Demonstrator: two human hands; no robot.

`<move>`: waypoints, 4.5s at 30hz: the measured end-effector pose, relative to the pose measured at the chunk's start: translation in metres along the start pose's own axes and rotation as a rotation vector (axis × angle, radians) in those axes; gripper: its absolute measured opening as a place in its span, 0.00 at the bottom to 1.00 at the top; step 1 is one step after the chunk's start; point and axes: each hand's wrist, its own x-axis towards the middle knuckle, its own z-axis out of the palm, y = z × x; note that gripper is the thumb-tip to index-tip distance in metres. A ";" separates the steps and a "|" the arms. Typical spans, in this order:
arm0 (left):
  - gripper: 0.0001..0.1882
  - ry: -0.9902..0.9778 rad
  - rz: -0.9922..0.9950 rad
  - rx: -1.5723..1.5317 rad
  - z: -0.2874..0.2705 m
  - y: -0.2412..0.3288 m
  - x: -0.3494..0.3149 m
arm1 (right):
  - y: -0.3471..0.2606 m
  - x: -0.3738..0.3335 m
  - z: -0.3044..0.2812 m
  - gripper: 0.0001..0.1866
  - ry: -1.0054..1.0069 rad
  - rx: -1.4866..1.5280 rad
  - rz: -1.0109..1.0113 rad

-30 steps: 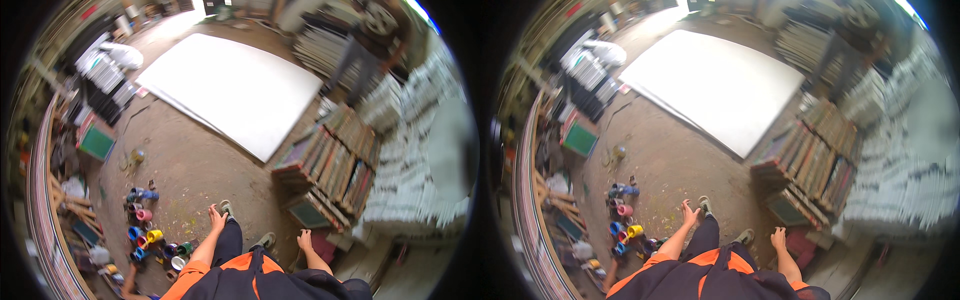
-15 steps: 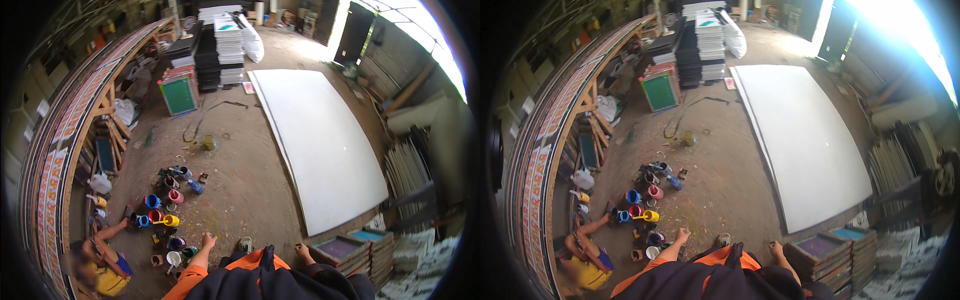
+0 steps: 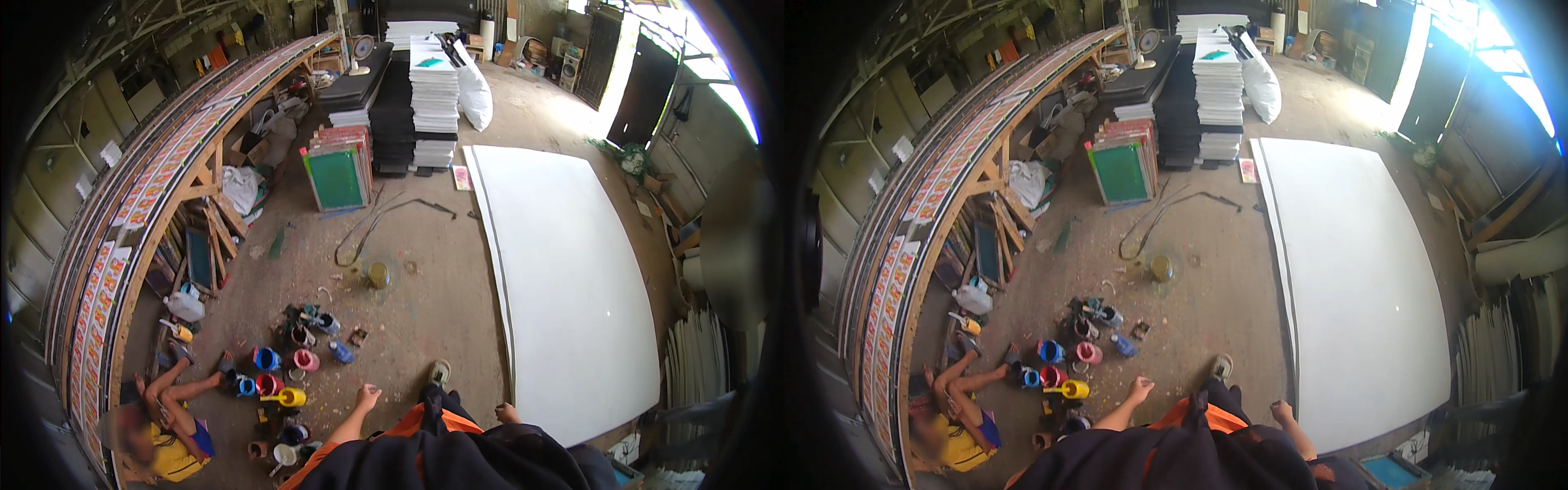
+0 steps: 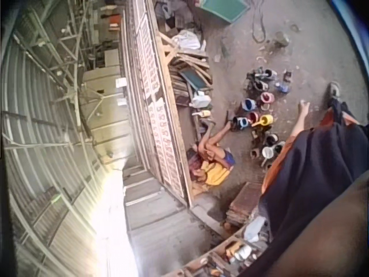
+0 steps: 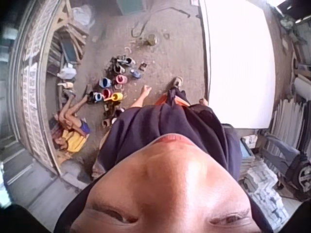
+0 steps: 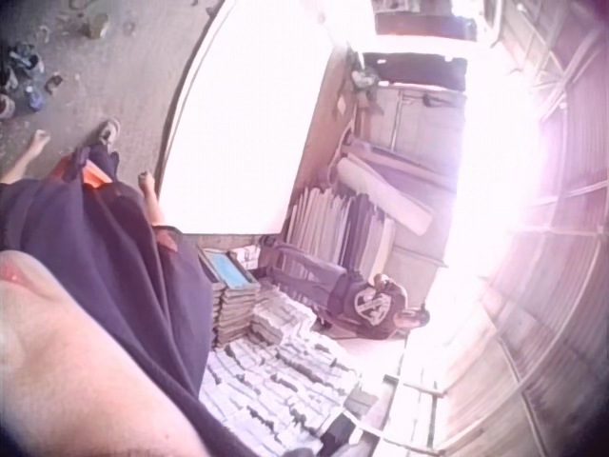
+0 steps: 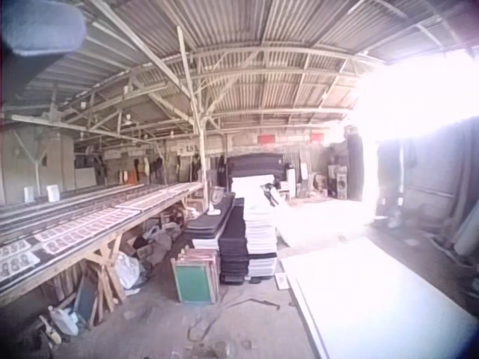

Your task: The person picks up small debris and a bottle from the floor, placing them into a white sack. They then walk to a rack of printing screens, pick up a screen frame, and place it onto a stack of other frames. The person repeats this process, picking up another screen frame and stacking it with the others.

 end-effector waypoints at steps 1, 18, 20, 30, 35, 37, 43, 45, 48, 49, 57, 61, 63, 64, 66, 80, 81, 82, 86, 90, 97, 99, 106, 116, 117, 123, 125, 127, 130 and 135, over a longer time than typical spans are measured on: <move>0.21 0.016 0.020 -0.021 -0.001 0.008 0.015 | -0.011 0.023 -0.011 0.16 -0.014 -0.007 0.005; 0.20 0.152 -0.081 -0.040 -0.033 0.172 0.271 | -0.279 0.346 -0.166 0.13 -0.112 -0.475 -0.516; 0.21 0.218 -0.060 -0.083 -0.042 0.194 0.318 | -0.302 0.399 -0.182 0.09 0.006 -0.693 -0.662; 0.19 0.353 -0.204 -0.226 -0.106 0.273 0.432 | -0.531 0.530 -0.216 0.10 -0.234 -0.411 -0.463; 0.20 0.444 -0.290 -0.266 -0.120 0.314 0.487 | -0.645 0.615 -0.237 0.12 -0.274 -0.511 -0.453; 0.19 0.470 -0.427 -0.330 -0.112 0.278 0.480 | -0.715 0.616 -0.214 0.16 -0.410 -0.581 -0.553; 0.16 0.642 -0.315 -0.165 -0.122 0.301 0.522 | -0.862 0.691 -0.200 0.14 -0.266 -0.654 -0.749; 0.15 0.694 -0.447 -0.420 -0.125 0.315 0.522 | -0.901 0.697 -0.185 0.12 -0.394 -0.785 -0.854; 0.15 0.766 -0.457 -0.417 -0.149 0.326 0.543 | -0.958 0.719 -0.156 0.12 -0.279 -0.735 -1.195; 0.15 0.767 -0.522 -0.400 -0.153 0.323 0.538 | -0.972 0.711 -0.134 0.12 -0.331 -0.657 -1.062; 0.16 0.728 -0.722 -0.585 -0.237 0.266 0.615 | -1.072 0.701 -0.010 0.14 -0.628 -0.671 -0.921; 0.16 0.737 -0.593 -0.570 -0.320 0.231 0.678 | -1.127 0.709 0.030 0.10 -0.520 -0.778 -1.106; 0.16 0.761 -0.498 -0.589 -0.364 0.219 0.711 | -1.158 0.729 0.046 0.11 -0.567 -0.922 -1.126; 0.17 0.754 -0.482 -0.604 -0.390 0.214 0.721 | -1.170 0.721 0.065 0.11 -0.547 -0.850 -1.034; 0.17 0.761 -0.499 -0.558 -0.426 0.194 0.727 | -1.198 0.694 0.094 0.10 -0.520 -0.727 -0.854; 0.20 0.497 -0.301 -0.330 -0.667 0.117 0.928 | -1.348 0.666 0.200 0.11 -0.434 -0.673 -0.849; 0.21 0.463 -0.275 -0.260 -0.683 0.105 0.951 | -1.363 0.671 0.211 0.11 -0.410 -0.616 -0.889; 0.22 0.435 -0.256 -0.183 -0.698 0.087 0.973 | -1.382 0.672 0.226 0.10 -0.391 -0.554 -0.932; 0.24 0.204 -0.294 -0.181 -0.760 0.086 1.064 | -1.465 0.661 0.243 0.11 -0.379 -0.351 -0.877; 0.18 0.365 0.146 0.182 -0.820 0.090 1.143 | -1.573 0.663 0.258 0.11 -0.354 -0.324 -0.980; 0.12 0.163 0.168 -0.115 -0.921 0.193 1.291 | -1.669 0.696 0.240 0.11 -0.156 -0.092 -0.686; 0.12 0.155 0.217 -0.149 -0.942 0.212 1.341 | -1.668 0.720 0.245 0.10 -0.084 -0.079 -0.609; 0.14 0.059 0.182 -0.118 -0.986 0.286 1.482 | -1.706 0.760 0.237 0.09 -0.088 -0.856 -0.743; 0.15 -0.099 0.322 -0.075 -0.998 0.383 1.645 | -1.779 0.890 0.238 0.06 -0.165 -0.209 -0.527; 0.14 -0.079 0.342 -0.116 -0.995 0.400 1.670 | -1.763 0.929 0.234 0.06 -0.166 -0.252 -0.577; 0.13 -0.144 0.311 -0.057 -1.006 0.491 1.759 | -1.776 1.056 0.193 0.08 -0.080 0.134 -0.184; 0.13 -0.128 0.252 0.010 -1.036 0.480 1.773 | -1.843 1.061 0.186 0.09 -0.225 -0.334 -0.319; 0.13 -0.054 0.256 0.007 -1.057 0.477 1.795 | -1.911 1.067 0.163 0.09 -0.195 -0.525 -0.471; 0.13 -0.019 0.249 -0.087 -1.057 0.504 1.836 | -1.971 1.090 0.112 0.11 0.060 -0.463 -0.537; 0.12 0.025 0.214 0.023 -1.069 0.554 1.909 | -2.096 1.134 0.054 0.15 -0.061 -0.038 -0.344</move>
